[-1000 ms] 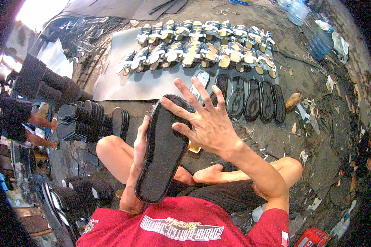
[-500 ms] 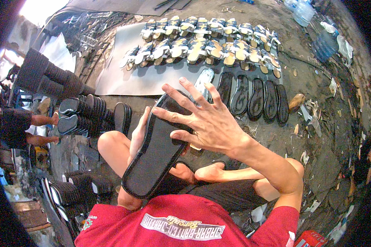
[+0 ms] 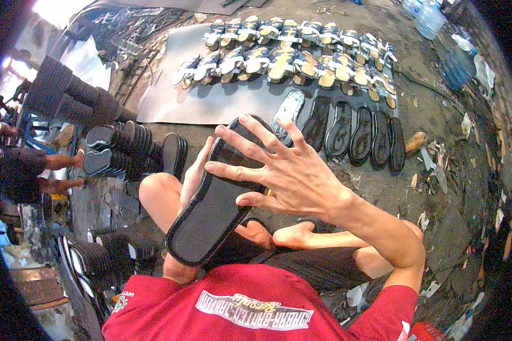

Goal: The person sits on the ground and repeatedly applies a yellowish liquid from a small container onto the soles of black sandals using a sponge. They handle multiple sandals one at a time, rubbing the liquid into the sole surface and placing each treated sandal on the ground.

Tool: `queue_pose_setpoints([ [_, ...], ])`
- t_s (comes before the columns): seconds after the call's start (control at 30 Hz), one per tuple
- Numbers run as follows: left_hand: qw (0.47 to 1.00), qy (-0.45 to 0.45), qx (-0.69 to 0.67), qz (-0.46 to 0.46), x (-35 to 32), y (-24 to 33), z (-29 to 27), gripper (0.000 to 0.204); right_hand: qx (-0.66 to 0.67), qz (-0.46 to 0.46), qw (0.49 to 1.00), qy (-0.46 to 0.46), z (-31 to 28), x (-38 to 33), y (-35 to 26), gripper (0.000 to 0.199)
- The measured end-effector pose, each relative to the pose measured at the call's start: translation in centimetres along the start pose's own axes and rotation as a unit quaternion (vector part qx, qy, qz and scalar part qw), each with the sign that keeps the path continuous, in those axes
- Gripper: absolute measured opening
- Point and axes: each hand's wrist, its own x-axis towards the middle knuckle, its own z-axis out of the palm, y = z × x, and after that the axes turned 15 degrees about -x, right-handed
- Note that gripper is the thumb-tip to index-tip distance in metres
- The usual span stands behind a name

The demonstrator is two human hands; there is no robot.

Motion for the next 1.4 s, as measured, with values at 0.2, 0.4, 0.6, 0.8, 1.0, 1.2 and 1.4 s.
queue_pose_setpoints([
  [0.2, 0.992, -0.055, 0.091, 0.075, 0.5, 0.2, -0.1, 0.06, -0.005, -0.014, 1.0, 0.016, -0.4, -0.1, -1.3, 0.068],
  [0.4, 0.97, 0.016, 0.19, 0.15, 0.5, 0.2, 1.0, 0.074, -0.004, -0.019, 1.0, 0.019, -1.7, -0.3, -3.2, 0.068],
  [0.6, 0.96, 0.046, 0.215, 0.173, 1.8, 1.6, 1.2, 0.096, 0.122, -0.034, 0.991, 0.04, -2.1, -0.9, -5.5, 0.063],
  [0.8, 0.968, 0.021, 0.079, 0.237, 0.8, 4.7, -4.5, 0.108, 0.298, 0.379, 0.872, 0.09, 10.2, -4.7, -2.7, 0.053],
  [1.0, 0.956, 0.173, 0.0, 0.238, -1.7, 3.5, -10.9, 0.097, 0.194, 0.271, 0.915, -0.227, 21.8, -10.2, -11.4, 0.056],
  [1.2, 0.958, 0.102, -0.016, 0.266, -2.0, 5.0, -11.1, 0.084, 0.134, 0.266, 0.939, -0.17, 25.7, -10.4, -14.2, 0.063],
  [1.4, 0.94, 0.083, -0.077, 0.321, -2.9, 5.0, -11.0, 0.074, 0.268, 0.424, 0.864, -0.048, 23.4, -11.3, -11.6, 0.067],
])
